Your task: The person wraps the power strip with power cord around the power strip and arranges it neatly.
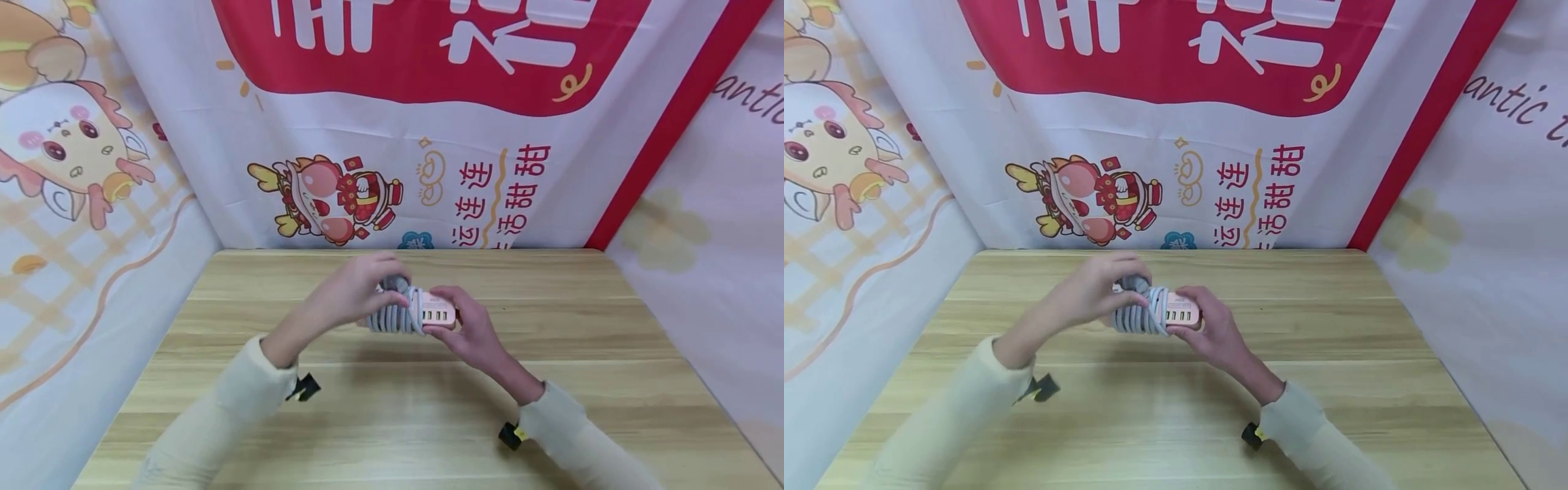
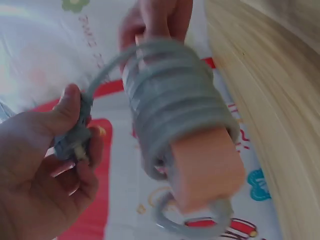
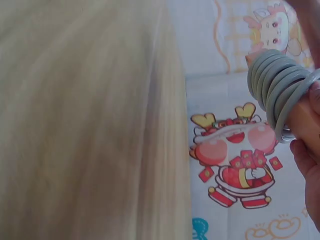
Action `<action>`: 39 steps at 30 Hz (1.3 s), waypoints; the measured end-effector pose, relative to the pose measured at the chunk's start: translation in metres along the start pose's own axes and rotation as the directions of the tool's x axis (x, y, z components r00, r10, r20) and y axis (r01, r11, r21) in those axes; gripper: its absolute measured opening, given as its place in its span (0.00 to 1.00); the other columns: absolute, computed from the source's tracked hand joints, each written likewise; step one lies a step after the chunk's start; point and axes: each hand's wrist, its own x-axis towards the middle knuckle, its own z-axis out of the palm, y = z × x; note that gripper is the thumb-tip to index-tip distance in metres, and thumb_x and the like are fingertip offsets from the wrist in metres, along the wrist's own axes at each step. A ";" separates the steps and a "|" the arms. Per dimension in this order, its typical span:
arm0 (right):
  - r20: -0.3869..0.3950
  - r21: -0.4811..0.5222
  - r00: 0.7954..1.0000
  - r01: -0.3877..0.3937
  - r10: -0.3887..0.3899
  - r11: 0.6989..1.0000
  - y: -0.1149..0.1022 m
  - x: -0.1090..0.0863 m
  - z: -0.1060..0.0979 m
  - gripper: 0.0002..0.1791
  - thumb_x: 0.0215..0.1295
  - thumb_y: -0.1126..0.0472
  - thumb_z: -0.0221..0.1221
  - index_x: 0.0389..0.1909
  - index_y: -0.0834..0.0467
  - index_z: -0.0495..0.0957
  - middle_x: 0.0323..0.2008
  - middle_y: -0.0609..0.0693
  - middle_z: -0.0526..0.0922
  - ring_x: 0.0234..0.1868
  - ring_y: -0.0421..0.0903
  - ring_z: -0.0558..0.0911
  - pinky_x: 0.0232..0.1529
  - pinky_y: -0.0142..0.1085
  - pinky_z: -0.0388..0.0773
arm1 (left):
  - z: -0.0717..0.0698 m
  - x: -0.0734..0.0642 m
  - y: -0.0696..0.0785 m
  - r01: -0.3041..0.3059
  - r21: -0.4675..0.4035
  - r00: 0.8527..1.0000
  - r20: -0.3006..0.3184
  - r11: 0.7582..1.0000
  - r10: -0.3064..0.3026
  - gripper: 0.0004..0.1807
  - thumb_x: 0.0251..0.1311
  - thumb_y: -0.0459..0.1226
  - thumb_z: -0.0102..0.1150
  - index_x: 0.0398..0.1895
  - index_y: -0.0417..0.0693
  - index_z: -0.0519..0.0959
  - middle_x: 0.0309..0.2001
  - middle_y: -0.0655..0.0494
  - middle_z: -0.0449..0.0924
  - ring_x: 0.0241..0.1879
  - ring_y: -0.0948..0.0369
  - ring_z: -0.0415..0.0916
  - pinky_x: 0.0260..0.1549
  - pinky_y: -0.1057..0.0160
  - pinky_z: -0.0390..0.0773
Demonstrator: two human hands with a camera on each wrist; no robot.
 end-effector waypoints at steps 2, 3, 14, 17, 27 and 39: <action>0.010 0.044 0.999 -0.043 0.043 0.998 -0.002 -0.004 0.003 0.33 0.56 0.65 0.71 0.62 0.59 0.70 0.53 0.54 0.79 0.38 0.41 0.76 0.27 0.28 0.76 | 0.001 0.009 -0.017 -0.011 -0.035 0.997 0.070 0.999 0.014 0.12 0.58 0.43 0.70 0.43 0.51 0.83 0.41 0.60 0.82 0.40 0.64 0.75 0.44 0.64 0.80; 0.012 0.063 0.998 -0.063 0.062 0.996 -0.002 -0.005 0.004 0.32 0.57 0.65 0.71 0.62 0.59 0.70 0.54 0.54 0.79 0.38 0.41 0.76 0.28 0.28 0.77 | 0.003 0.012 -0.025 -0.013 -0.053 0.994 0.110 0.999 0.019 0.11 0.59 0.43 0.69 0.43 0.51 0.83 0.41 0.60 0.82 0.40 0.64 0.75 0.45 0.63 0.80; 0.189 0.225 0.967 -0.213 0.172 0.951 0.017 -0.026 0.023 0.31 0.59 0.65 0.69 0.62 0.61 0.69 0.54 0.56 0.78 0.46 0.46 0.81 0.41 0.32 0.83 | 0.057 0.029 -0.080 -0.052 -0.136 0.896 0.432 0.989 0.107 0.08 0.67 0.45 0.60 0.46 0.57 0.80 0.44 0.63 0.79 0.46 0.65 0.75 0.54 0.60 0.77; 0.246 0.257 0.938 -0.306 0.244 0.917 0.026 -0.031 0.027 0.30 0.60 0.66 0.68 0.62 0.59 0.68 0.55 0.55 0.77 0.50 0.49 0.81 0.46 0.32 0.83 | 0.075 0.028 -0.090 -0.040 -0.176 0.884 0.453 0.984 0.117 0.09 0.66 0.42 0.61 0.47 0.54 0.80 0.44 0.62 0.79 0.46 0.65 0.75 0.53 0.60 0.77; 0.363 0.100 0.870 -0.392 0.333 0.914 0.049 -0.038 0.021 0.36 0.62 0.59 0.68 0.67 0.52 0.61 0.57 0.50 0.78 0.51 0.45 0.80 0.51 0.35 0.77 | 0.116 0.032 -0.109 0.002 -0.223 0.879 0.466 0.975 0.105 0.10 0.69 0.39 0.58 0.50 0.53 0.81 0.46 0.62 0.82 0.48 0.66 0.77 0.55 0.62 0.76; 0.437 -0.217 0.806 -0.335 0.399 0.917 0.047 -0.025 0.009 0.35 0.62 0.48 0.68 0.67 0.49 0.64 0.55 0.49 0.80 0.45 0.41 0.78 0.43 0.35 0.75 | 0.130 0.045 -0.112 0.054 -0.173 0.850 0.525 0.983 0.045 0.16 0.74 0.39 0.51 0.60 0.53 0.79 0.56 0.58 0.82 0.57 0.62 0.77 0.61 0.59 0.74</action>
